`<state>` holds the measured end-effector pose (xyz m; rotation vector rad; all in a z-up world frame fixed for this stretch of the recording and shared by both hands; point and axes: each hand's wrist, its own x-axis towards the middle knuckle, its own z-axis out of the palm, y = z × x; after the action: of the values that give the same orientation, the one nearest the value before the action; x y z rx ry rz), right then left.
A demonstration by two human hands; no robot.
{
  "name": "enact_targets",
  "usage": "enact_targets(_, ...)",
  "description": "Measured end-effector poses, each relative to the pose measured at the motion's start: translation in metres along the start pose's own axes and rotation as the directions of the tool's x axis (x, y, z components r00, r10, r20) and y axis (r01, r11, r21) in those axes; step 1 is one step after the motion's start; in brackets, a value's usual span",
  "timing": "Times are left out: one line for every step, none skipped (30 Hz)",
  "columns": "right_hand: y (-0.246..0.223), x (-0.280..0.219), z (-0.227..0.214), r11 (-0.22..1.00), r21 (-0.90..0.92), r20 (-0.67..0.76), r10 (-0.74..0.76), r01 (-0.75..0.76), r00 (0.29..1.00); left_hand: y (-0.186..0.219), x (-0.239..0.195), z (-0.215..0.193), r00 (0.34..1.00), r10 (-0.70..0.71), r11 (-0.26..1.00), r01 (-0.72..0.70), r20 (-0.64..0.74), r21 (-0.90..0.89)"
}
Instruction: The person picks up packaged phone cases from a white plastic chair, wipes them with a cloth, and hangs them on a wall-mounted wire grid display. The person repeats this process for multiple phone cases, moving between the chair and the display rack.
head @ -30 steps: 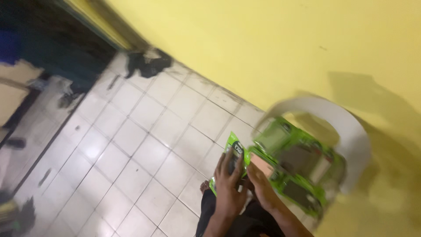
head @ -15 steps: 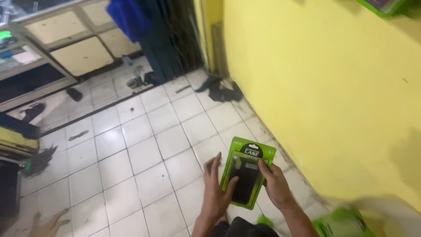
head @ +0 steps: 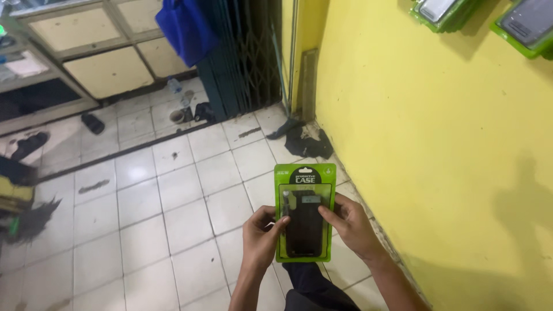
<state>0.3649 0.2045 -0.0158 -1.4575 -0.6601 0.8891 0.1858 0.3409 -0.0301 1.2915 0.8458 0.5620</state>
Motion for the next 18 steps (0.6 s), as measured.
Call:
enact_targets(0.002, 0.025, -0.006, 1.0, 0.0, -0.015, -0.007, 0.007, 1.0, 0.001, 0.028, 0.003, 1.0, -0.02, 0.999, 0.02, 0.006, 0.025)
enact_targets(0.004, 0.047, -0.009, 1.0, 0.004, -0.013, -0.004, 0.004, 1.0, 0.002, 0.048, 0.004, 0.999, -0.049, 0.998, 0.049, -0.006, 0.05)
enact_targets(0.002, 0.064, -0.015, 1.0, -0.022, -0.045, 0.016, -0.017, 0.999, 0.005, 0.068, 0.01, 0.998, -0.059, 0.998, 0.059, 0.014, 0.038)
enact_targets(-0.004, 0.089, -0.023, 0.999, -0.049, -0.063, 0.012, -0.015, 0.998, 0.012, 0.098, 0.019, 0.999, -0.046, 0.999, 0.045, 0.02, 0.025)
enact_targets(-0.011, 0.116, -0.026, 0.997, -0.076, -0.08, 0.007, -0.013, 0.997, 0.021, 0.125, 0.024, 0.999, -0.032, 0.999, 0.031, 0.027, 0.013)
enact_targets(-0.02, 0.145, -0.029, 1.0, -0.021, -0.077, -0.009, 0.008, 0.997, 0.033, 0.154, 0.028, 0.998, -0.039, 0.999, 0.039, 0.04, -0.009)
enact_targets(-0.028, 0.171, -0.033, 0.999, 0.033, -0.073, -0.025, 0.027, 0.997, 0.043, 0.181, 0.03, 0.998, -0.045, 0.998, 0.047, 0.054, -0.03)
enact_targets(-0.032, 0.189, -0.039, 0.996, 0.08, -0.075, -0.018, 0.024, 0.997, 0.047, 0.199, 0.034, 0.995, -0.073, 0.995, 0.078, 0.073, -0.058)
enact_targets(-0.035, 0.215, -0.042, 0.997, 0.078, -0.071, 0.003, 0.002, 0.997, 0.051, 0.224, 0.036, 0.997, -0.058, 0.997, 0.061, 0.058, -0.047)
enact_targets(-0.035, 0.238, -0.045, 0.996, 0.077, -0.07, 0.038, -0.033, 0.997, 0.052, 0.247, 0.037, 0.997, -0.056, 0.998, 0.057, 0.045, -0.035)
enact_targets(-0.035, 0.261, -0.048, 0.995, 0.076, -0.068, 0.073, -0.068, 0.995, 0.054, 0.269, 0.038, 0.998, -0.054, 0.998, 0.054, 0.032, -0.023)
enact_targets(-0.036, 0.279, -0.051, 0.996, 0.058, -0.071, 0.076, -0.072, 0.995, 0.055, 0.288, 0.039, 0.998, -0.055, 0.997, 0.057, 0.039, -0.053)
enact_targets(-0.036, 0.295, -0.053, 0.996, 0.04, -0.073, 0.08, -0.077, 0.994, 0.056, 0.305, 0.04, 0.997, -0.056, 0.995, 0.06, 0.046, -0.084)
enact_targets(-0.036, 0.315, -0.055, 0.998, 0.021, -0.081, 0.065, -0.063, 0.995, 0.059, 0.328, 0.041, 0.997, -0.039, 0.993, 0.046, 0.06, -0.113)
enact_targets(-0.037, 0.332, -0.058, 0.998, 0.019, -0.087, 0.064, -0.063, 0.994, 0.061, 0.344, 0.043, 0.998, -0.013, 0.996, 0.018, 0.055, -0.091)
enact_targets(-0.04, 0.346, -0.063, 0.998, 0.019, -0.109, 0.059, -0.057, 0.992, 0.064, 0.361, 0.048, 0.998, 0.018, 0.998, -0.014, 0.065, -0.068)
enact_targets(-0.042, 0.364, -0.067, 0.999, 0.018, -0.131, 0.053, -0.051, 0.99, 0.068, 0.382, 0.053, 0.996, 0.049, 0.998, -0.046, 0.077, -0.046)
enact_targets(-0.041, 0.376, -0.072, 0.998, -0.016, -0.17, 0.061, -0.065, 0.984, 0.068, 0.403, 0.06, 0.994, 0.024, 1.0, -0.023, 0.106, -0.012)
